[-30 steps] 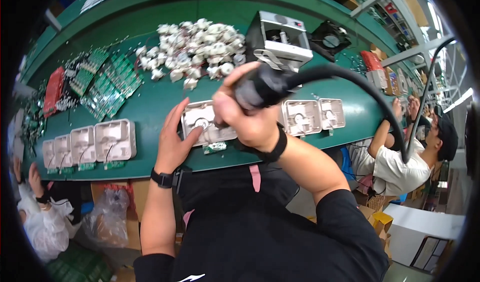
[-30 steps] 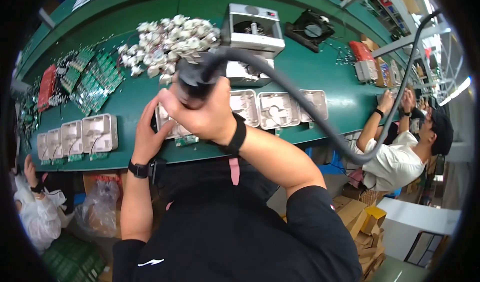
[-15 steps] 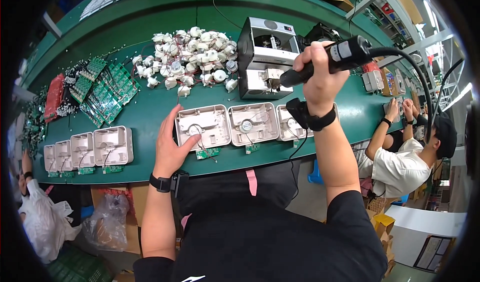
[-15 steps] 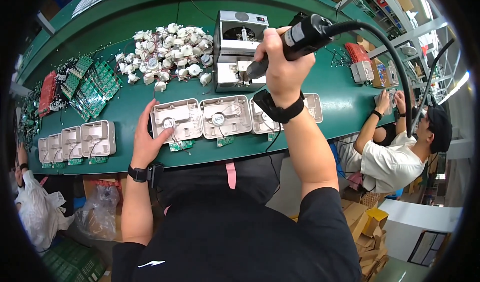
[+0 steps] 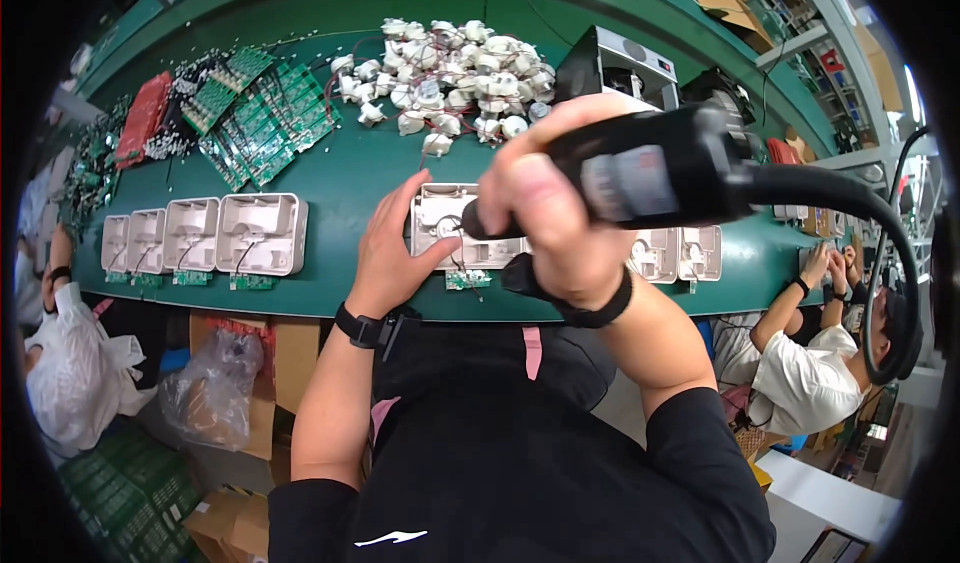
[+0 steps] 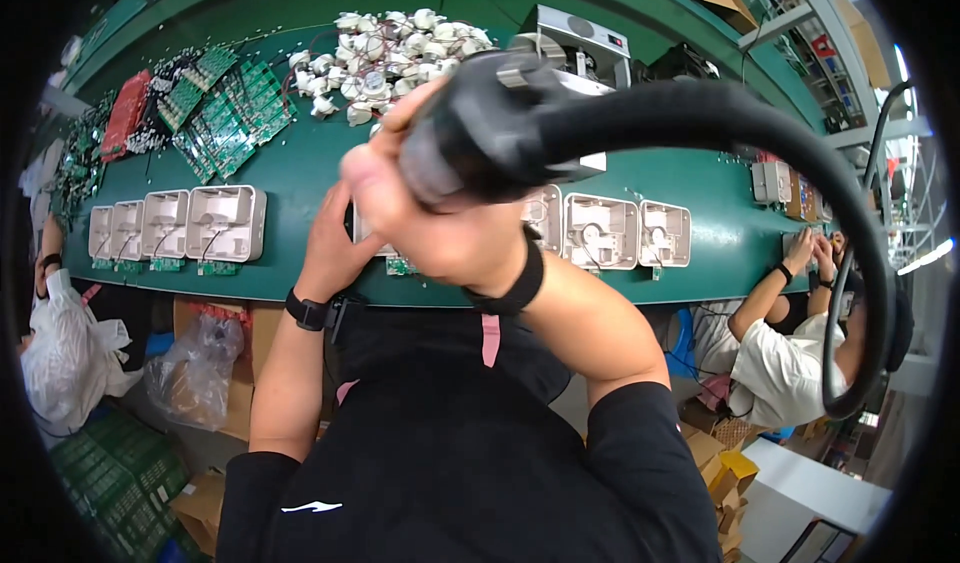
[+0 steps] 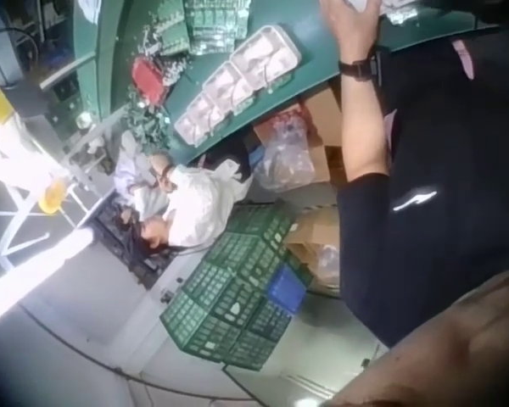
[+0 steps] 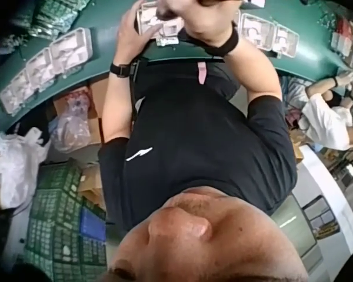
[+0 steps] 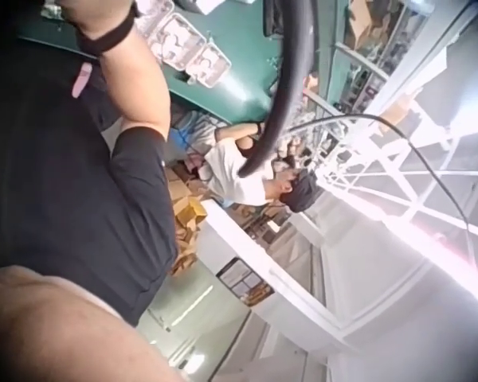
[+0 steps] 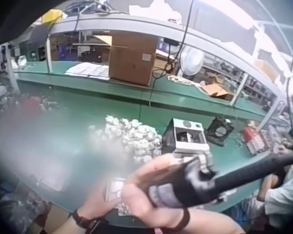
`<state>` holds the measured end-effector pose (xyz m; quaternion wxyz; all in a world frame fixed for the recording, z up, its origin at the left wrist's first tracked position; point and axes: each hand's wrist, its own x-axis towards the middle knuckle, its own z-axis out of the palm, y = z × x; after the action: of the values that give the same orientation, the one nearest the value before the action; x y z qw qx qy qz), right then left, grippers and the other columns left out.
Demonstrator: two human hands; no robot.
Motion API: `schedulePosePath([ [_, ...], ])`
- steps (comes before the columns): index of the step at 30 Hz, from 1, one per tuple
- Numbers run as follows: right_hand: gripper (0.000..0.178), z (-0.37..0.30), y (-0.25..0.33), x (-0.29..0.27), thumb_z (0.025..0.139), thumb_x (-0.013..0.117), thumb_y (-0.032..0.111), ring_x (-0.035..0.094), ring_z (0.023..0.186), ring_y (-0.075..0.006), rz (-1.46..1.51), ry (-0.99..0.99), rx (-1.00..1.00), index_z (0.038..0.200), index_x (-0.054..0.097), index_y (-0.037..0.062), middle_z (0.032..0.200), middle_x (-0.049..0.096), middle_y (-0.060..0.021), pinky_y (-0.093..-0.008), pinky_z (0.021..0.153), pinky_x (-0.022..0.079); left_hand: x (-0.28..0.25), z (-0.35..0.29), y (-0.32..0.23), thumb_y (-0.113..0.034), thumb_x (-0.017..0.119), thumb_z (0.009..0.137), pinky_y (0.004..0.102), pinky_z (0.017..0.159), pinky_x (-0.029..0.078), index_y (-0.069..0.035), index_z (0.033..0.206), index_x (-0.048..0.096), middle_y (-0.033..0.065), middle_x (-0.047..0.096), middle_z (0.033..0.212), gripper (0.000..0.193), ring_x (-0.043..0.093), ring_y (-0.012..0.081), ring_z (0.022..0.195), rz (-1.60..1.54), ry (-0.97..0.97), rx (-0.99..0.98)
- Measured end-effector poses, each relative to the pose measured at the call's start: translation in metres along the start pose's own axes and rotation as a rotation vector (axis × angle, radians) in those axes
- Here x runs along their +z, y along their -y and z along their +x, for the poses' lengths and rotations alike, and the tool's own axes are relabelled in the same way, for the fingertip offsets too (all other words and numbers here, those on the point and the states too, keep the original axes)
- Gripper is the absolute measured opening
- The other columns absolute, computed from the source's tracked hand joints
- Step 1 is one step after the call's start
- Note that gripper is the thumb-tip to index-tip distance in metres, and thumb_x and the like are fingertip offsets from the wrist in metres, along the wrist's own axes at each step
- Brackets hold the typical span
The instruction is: The person picks up a motor and places it into a plastic housing, repeating this for a second motor and housing. Then, they use a power screwdriver to fasten the motors into the housings.
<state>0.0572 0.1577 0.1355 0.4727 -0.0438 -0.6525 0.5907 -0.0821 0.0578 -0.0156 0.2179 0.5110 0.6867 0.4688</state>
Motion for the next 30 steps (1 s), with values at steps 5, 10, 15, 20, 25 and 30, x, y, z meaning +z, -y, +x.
schedulePosePath([
  [5, 0.034, -0.007, -0.037, 0.019, 0.086, 0.067, -0.003, 0.059, 0.059, -0.0157, -0.12, 0.122, -0.004, 0.112, 0.045, 0.0011, 0.077, 0.061, -0.0118, -0.0315, 0.054, 0.052, 0.001, 0.0, -0.002, -0.021, 0.085, 0.073, 0.0443, 0.104, 0.044, -0.009, 0.143, 0.046, 0.0143, 0.057, 0.136, 0.081, 0.053, 0.0346, 0.127, -0.065, 0.008, -0.028],
  [10, 0.036, -0.009, -0.047, 0.022, 0.085, 0.067, -0.006, 0.06, 0.062, -0.0134, -0.19, 0.157, 0.129, 0.112, 0.044, 0.0009, 0.08, 0.062, -0.0107, -0.03, 0.057, 0.052, 0.001, -0.001, 0.003, -0.02, 0.086, 0.071, 0.0446, 0.103, 0.044, -0.009, 0.142, 0.047, 0.014, 0.058, 0.135, 0.081, 0.053, 0.0349, 0.126, -0.087, -0.019, 0.01],
  [15, 0.036, -0.012, -0.05, 0.023, 0.085, 0.067, -0.007, 0.06, 0.068, -0.0123, -0.238, 0.18, 0.094, 0.112, 0.044, 0.0006, 0.083, 0.063, -0.0108, -0.0285, 0.063, 0.052, 0.0, -0.005, 0.003, -0.018, 0.085, 0.071, 0.0443, 0.102, 0.045, -0.01, 0.142, 0.047, 0.0145, 0.059, 0.134, 0.081, 0.054, 0.035, 0.124, -0.045, 0.018, -0.024],
  [20, 0.036, -0.017, -0.058, 0.016, 0.085, 0.067, -0.007, 0.06, 0.071, -0.0117, -0.313, 0.237, 0.071, 0.111, 0.044, 0.001, 0.084, 0.063, -0.0107, -0.0276, 0.067, 0.052, -0.001, -0.005, 0.002, -0.016, 0.083, 0.072, 0.0443, 0.101, 0.045, -0.009, 0.141, 0.048, 0.0144, 0.06, 0.132, 0.077, 0.055, 0.0353, 0.123, -0.07, 0.028, -0.034],
  [25, 0.035, -0.022, -0.055, 0.029, 0.085, 0.066, -0.007, 0.061, 0.073, -0.012, -0.003, 0.044, 0.203, 0.11, 0.043, 0.0012, 0.084, 0.064, -0.0105, -0.0277, 0.068, 0.052, 0.001, -0.003, 0.007, -0.016, 0.082, 0.073, 0.044, 0.101, 0.046, -0.009, 0.14, 0.049, 0.0143, 0.06, 0.131, 0.074, 0.055, 0.0351, 0.123, -0.103, 0.076, -0.037],
  [30, 0.03, -0.016, -0.06, 0.027, 0.084, 0.069, -0.005, 0.058, 0.071, -0.0091, -0.302, 0.13, 0.082, 0.106, 0.049, 0.0007, 0.082, 0.062, -0.0061, -0.0266, 0.067, 0.05, 0.002, -0.006, 0.02, -0.017, 0.081, 0.075, 0.0443, 0.1, 0.046, -0.008, 0.139, 0.05, 0.0139, 0.06, 0.131, 0.072, 0.055, 0.0355, 0.123, -0.058, 0.044, -0.017],
])
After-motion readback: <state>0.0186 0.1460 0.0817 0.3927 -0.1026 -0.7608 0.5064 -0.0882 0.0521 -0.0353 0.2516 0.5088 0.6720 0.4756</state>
